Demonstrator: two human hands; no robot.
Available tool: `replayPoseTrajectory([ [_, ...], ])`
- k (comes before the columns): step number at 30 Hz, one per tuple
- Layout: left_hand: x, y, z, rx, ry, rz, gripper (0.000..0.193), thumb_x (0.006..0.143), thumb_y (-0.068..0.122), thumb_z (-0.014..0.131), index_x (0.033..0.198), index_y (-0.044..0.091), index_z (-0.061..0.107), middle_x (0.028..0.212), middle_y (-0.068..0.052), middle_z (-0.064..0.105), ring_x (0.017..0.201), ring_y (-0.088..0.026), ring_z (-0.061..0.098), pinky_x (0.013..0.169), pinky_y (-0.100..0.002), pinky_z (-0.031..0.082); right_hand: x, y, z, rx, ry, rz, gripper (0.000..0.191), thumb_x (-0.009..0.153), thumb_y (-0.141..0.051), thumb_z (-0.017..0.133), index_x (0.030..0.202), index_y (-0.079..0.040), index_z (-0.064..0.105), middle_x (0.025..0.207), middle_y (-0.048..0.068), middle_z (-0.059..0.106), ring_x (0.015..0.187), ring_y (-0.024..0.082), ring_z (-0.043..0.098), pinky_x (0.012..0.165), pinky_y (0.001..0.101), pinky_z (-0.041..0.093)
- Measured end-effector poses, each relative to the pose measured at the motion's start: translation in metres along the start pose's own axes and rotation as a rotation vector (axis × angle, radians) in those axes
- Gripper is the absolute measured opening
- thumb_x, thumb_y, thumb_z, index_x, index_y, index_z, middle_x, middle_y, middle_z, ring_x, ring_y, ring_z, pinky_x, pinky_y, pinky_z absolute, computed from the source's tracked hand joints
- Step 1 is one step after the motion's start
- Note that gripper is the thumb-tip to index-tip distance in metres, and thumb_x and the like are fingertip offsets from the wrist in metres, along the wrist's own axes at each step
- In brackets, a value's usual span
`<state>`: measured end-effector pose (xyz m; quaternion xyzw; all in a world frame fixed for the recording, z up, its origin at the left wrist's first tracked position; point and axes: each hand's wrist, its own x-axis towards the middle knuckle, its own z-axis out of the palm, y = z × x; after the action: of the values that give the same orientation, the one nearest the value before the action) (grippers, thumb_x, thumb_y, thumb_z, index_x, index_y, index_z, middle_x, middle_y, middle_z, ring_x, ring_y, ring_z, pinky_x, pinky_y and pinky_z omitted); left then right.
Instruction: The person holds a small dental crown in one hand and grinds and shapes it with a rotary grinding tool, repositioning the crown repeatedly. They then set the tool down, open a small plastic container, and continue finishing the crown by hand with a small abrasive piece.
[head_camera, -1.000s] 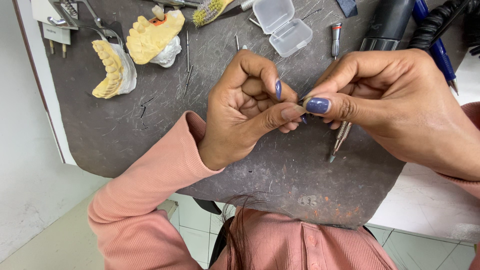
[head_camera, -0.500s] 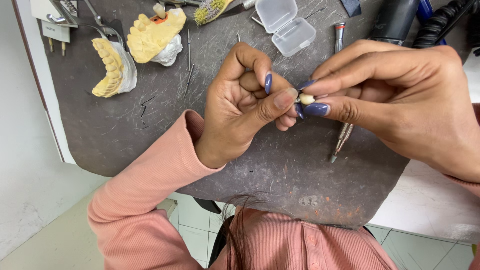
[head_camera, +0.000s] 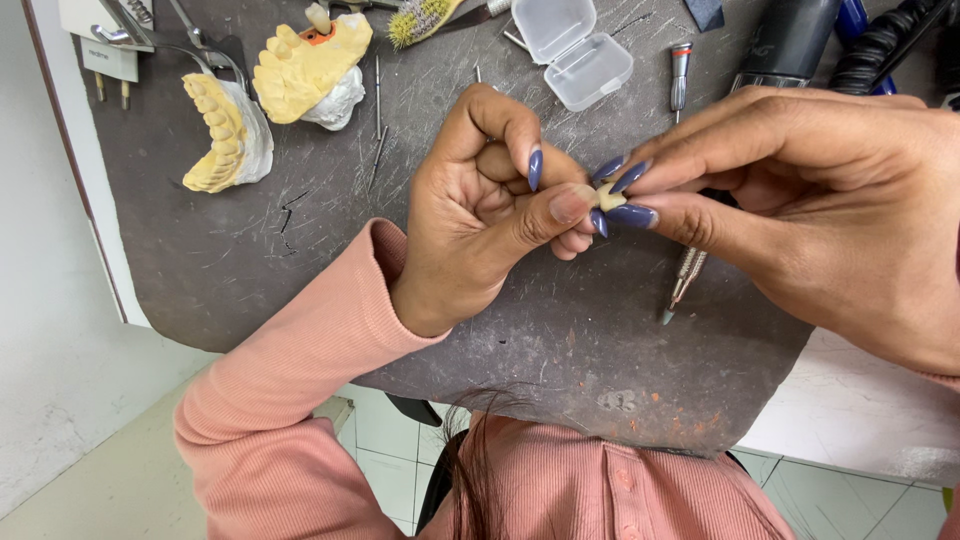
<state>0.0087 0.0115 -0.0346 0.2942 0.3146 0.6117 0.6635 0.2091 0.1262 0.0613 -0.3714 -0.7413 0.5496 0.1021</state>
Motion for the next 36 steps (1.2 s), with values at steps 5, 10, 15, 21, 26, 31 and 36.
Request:
replayPoseTrajectory([
  [5,0.0000,-0.0014,-0.0007,0.016,0.003,0.004,0.032,0.111,0.003,0.072,0.114,0.008,0.040,0.096,-0.012,0.070,0.084,-0.011,0.071,0.074,-0.021,0.061,-0.0004,0.0011,0.0038,0.108,0.007,-0.036,0.014,0.091,0.008,0.067,0.103,0.003,0.065,0.109,0.016,0.072,0.104,0.020,0.075,0.090,0.0282,0.067],
  [10,0.0008,-0.0016,-0.0014,0.024,-0.001,0.005,0.030,0.113,0.004,0.071,0.115,0.009,0.041,0.098,-0.011,0.070,0.084,-0.010,0.069,0.075,-0.021,0.060,0.0009,-0.0006,0.0032,0.097,0.019,-0.015,0.014,0.090,0.006,0.068,0.102,0.000,0.068,0.112,0.013,0.072,0.105,0.018,0.075,0.091,0.0273,0.066],
  [15,0.0021,-0.0015,-0.0005,-0.022,-0.003,-0.080,0.027,0.112,0.008,0.068,0.116,0.009,0.042,0.099,-0.010,0.071,0.085,-0.010,0.070,0.074,-0.021,0.060,0.0009,-0.0030,-0.0023,-0.140,0.000,0.034,0.019,0.092,0.002,0.070,0.108,-0.006,0.077,0.115,0.009,0.076,0.098,0.017,0.076,0.081,0.0264,0.065],
  [21,0.0022,-0.0024,-0.0017,-0.044,0.008,-0.080,0.026,0.115,0.010,0.067,0.119,0.009,0.041,0.102,-0.009,0.070,0.088,-0.010,0.070,0.076,-0.022,0.060,0.0042,-0.0040,-0.0026,-0.082,-0.002,0.011,0.020,0.093,0.000,0.068,0.111,-0.006,0.074,0.113,0.009,0.074,0.103,0.017,0.076,0.088,0.0259,0.066],
  [26,0.0015,-0.0021,-0.0033,-0.045,0.013,-0.090,0.026,0.115,0.010,0.065,0.121,0.009,0.040,0.101,-0.009,0.070,0.089,-0.011,0.071,0.077,-0.024,0.061,0.0068,-0.0061,-0.0004,-0.026,0.005,0.041,0.018,0.094,0.002,0.067,0.110,-0.004,0.074,0.113,0.009,0.074,0.104,0.016,0.075,0.090,0.0268,0.064],
  [31,0.0021,-0.0006,-0.0030,-0.055,0.003,-0.100,0.025,0.116,0.010,0.064,0.121,0.009,0.039,0.102,-0.010,0.072,0.090,-0.012,0.072,0.078,-0.024,0.061,0.0082,-0.0072,-0.0001,0.067,0.009,0.022,0.018,0.093,0.004,0.066,0.109,-0.001,0.072,0.113,0.012,0.073,0.105,0.017,0.075,0.095,0.0266,0.065],
  [36,0.0012,0.0000,-0.0014,-0.045,0.021,-0.082,0.029,0.114,0.007,0.067,0.121,0.009,0.039,0.101,-0.010,0.071,0.090,-0.012,0.071,0.078,-0.024,0.061,0.0093,-0.0059,0.0004,0.004,0.004,0.010,0.016,0.093,0.004,0.069,0.107,0.000,0.074,0.114,0.013,0.073,0.102,0.018,0.075,0.089,0.0269,0.066],
])
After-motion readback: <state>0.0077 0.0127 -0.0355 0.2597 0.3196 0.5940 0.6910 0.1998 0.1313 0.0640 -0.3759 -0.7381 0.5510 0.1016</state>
